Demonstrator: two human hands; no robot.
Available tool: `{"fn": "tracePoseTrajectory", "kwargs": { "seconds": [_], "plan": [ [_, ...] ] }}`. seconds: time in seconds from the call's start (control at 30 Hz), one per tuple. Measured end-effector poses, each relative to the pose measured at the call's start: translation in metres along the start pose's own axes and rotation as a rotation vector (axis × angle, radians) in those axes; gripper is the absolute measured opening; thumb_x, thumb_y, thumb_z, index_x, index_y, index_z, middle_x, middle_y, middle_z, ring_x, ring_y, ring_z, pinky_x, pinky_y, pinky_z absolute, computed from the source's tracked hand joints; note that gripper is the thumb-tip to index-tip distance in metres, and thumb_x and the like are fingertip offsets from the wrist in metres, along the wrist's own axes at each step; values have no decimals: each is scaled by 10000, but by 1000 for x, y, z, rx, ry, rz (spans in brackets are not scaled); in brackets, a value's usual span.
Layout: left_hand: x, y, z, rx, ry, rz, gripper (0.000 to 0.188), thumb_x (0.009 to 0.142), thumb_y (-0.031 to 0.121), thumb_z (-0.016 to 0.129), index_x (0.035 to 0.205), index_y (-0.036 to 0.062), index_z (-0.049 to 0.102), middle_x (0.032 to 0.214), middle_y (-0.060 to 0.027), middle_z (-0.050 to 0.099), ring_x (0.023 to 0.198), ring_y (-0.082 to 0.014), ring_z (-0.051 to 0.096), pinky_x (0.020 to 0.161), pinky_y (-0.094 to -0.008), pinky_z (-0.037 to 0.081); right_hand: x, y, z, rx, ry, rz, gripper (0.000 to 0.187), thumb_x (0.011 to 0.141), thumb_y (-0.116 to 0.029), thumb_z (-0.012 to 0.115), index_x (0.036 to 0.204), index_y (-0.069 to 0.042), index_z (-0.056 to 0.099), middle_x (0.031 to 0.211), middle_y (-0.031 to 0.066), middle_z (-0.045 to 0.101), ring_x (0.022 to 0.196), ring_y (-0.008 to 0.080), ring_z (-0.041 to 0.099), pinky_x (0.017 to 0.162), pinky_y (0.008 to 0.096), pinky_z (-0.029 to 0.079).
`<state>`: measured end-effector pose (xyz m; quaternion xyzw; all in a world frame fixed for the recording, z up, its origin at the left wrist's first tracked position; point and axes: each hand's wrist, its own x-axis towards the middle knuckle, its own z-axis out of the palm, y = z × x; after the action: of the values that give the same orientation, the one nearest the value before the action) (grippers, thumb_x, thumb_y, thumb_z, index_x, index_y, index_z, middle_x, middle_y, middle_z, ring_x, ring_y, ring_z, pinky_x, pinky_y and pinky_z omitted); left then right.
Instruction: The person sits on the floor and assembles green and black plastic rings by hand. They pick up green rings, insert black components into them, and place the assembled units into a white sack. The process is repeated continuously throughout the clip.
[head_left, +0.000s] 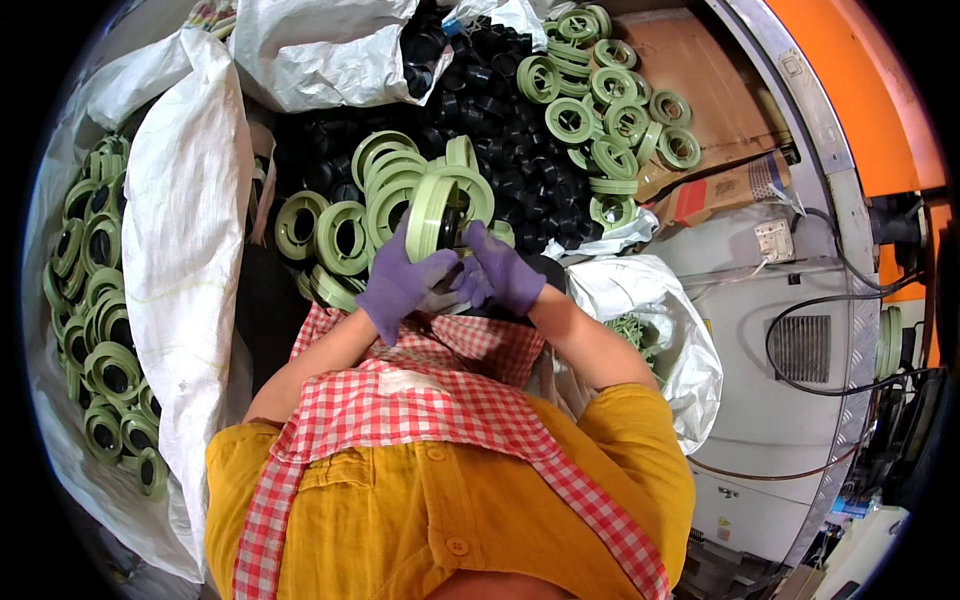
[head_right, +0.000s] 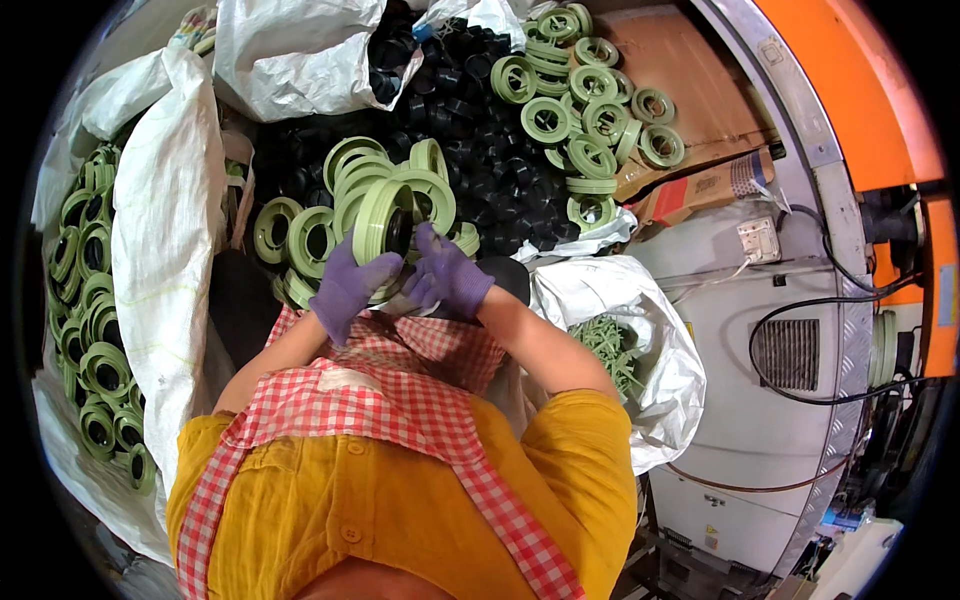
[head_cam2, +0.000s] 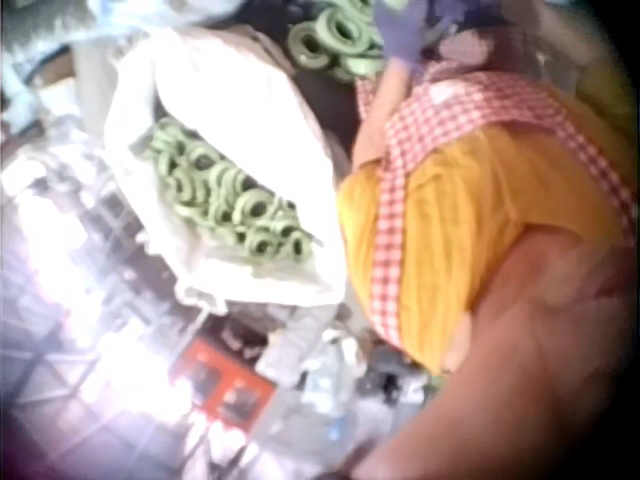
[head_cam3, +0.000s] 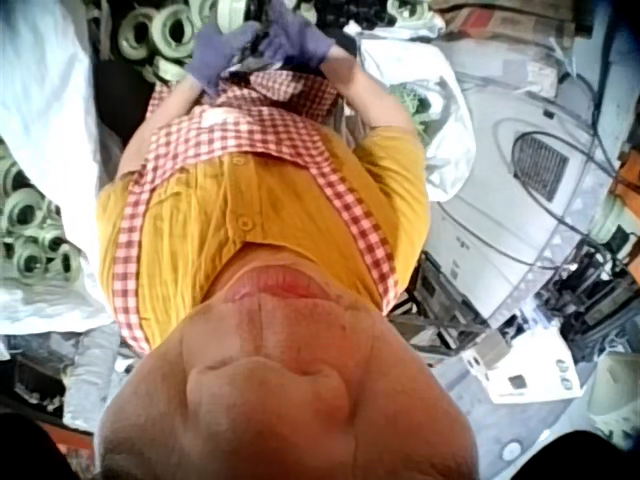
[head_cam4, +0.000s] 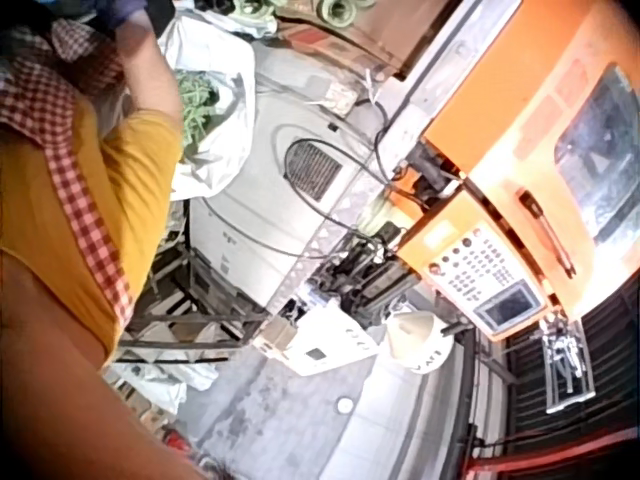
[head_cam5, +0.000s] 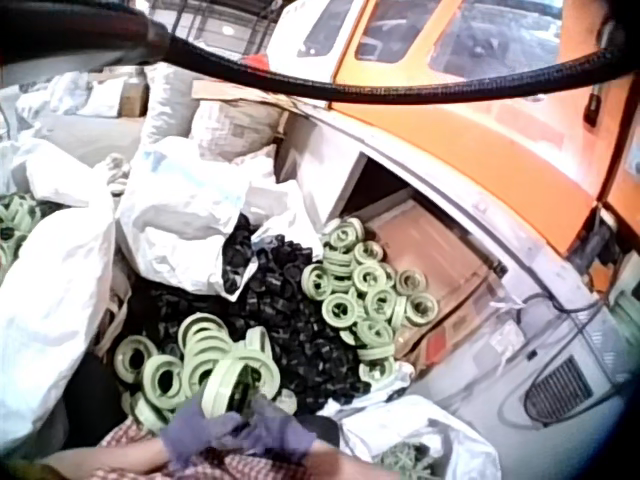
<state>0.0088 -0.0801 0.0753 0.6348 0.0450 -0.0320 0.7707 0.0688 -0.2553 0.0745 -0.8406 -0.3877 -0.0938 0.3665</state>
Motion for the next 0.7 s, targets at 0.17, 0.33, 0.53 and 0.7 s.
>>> {"fn": "tracePoseTrajectory", "kwargs": {
  "seconds": [0.17, 0.33, 0.53, 0.7],
  "plan": [
    [-5, 11, -1, -101, 19, -113, 461, 787, 161, 649, 1194, 11, 494, 944, -65, 620, 822, -118, 588, 737, -267, 493, 12, 14, 4, -36, -126, -196, 639, 781, -268, 662, 1292, -9, 378, 807, 170, 631, 743, 317, 635, 682, 373, 509],
    [4, 26, -26, -52, 346, 65, 341, 814, 176, 650, 1097, 6, 564, 921, -29, 613, 777, -133, 566, 689, -274, 468, 17, 34, -3, 138, -534, 319, 343, 817, -280, 636, 1043, -26, 583, 813, 119, 653, 708, 275, 637, 661, 369, 495],
    [28, 79, -74, -469, 532, 598, 494, 923, 267, 497, 1342, 28, 386, 1350, -137, 443, 1215, -282, 462, 1007, -388, 387, 32, 149, -14, -240, -329, 732, 428, 811, -364, 609, 1148, -105, 562, 1027, 171, 643, 940, 336, 618, 828, 395, 481],
    [46, -2, -20, 1018, -290, 670, 586, 682, 203, 704, 1216, 34, 531, 1236, -149, 545, 1233, -258, 475, 1020, -364, 377, 27, 206, 43, -543, -619, 821, 492, 803, -232, 594, 1270, -140, 469, 1157, 198, 587, 1101, 365, 556, 934, 430, 447]
  ]
}}
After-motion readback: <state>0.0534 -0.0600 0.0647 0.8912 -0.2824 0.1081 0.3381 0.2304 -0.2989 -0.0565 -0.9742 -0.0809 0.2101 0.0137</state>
